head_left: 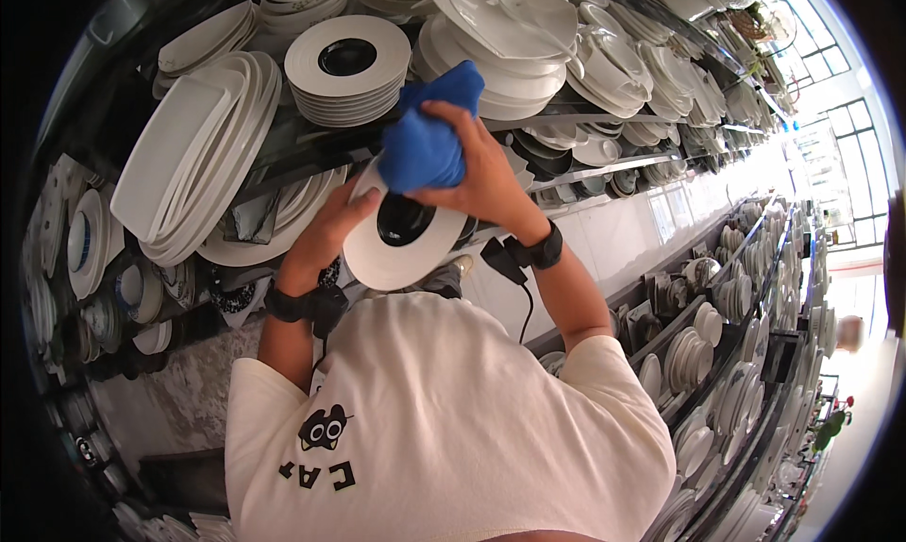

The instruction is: The person wipes multiple white ceramic plates and rectangular trays with a blue cloth in a dishwashing area. They handle each item one at a time, wiping both sides and then placing them back on the metal shelving unit.

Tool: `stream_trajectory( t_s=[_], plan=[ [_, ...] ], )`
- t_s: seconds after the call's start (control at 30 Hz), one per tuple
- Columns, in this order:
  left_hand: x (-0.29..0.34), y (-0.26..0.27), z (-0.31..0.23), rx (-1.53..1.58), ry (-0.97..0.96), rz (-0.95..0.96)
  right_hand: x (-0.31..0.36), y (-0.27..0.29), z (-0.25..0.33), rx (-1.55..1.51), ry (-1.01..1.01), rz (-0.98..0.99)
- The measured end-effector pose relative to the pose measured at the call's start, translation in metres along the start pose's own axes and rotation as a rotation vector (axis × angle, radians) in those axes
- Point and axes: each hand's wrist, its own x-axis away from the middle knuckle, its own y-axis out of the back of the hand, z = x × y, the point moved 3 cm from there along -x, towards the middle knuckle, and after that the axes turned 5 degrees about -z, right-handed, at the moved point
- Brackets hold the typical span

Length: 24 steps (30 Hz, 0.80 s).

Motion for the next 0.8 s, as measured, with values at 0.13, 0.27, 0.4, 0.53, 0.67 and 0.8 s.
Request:
stream_trajectory(
  t_s=[0.13,0.27,0.4,0.53,0.67,0.8],
  plan=[
    [0.005,0.011,0.003,0.127,-0.118,-0.141,0.005,-0.001,-0.032,-0.308,-0.244,-0.019],
    [0.01,0.013,0.001,0.169,-0.279,-0.208,0.029,-0.021,-0.051,-0.61,-0.339,-0.151],
    [0.017,0.021,0.024,0.182,-0.152,-0.241,0.034,-0.017,-0.046,-0.664,-0.468,-0.17],
    [0.026,0.029,0.008,0.007,-0.025,-0.062,0.028,0.019,-0.016,-0.358,-0.303,-0.197],
    [0.013,0.026,-0.026,-0.199,-0.003,0.099,0.02,0.038,0.013,-0.036,-0.03,-0.012],
    [0.002,0.001,-0.046,-0.789,-0.122,0.059,0.014,0.034,0.027,0.062,0.095,0.162]
  ],
)
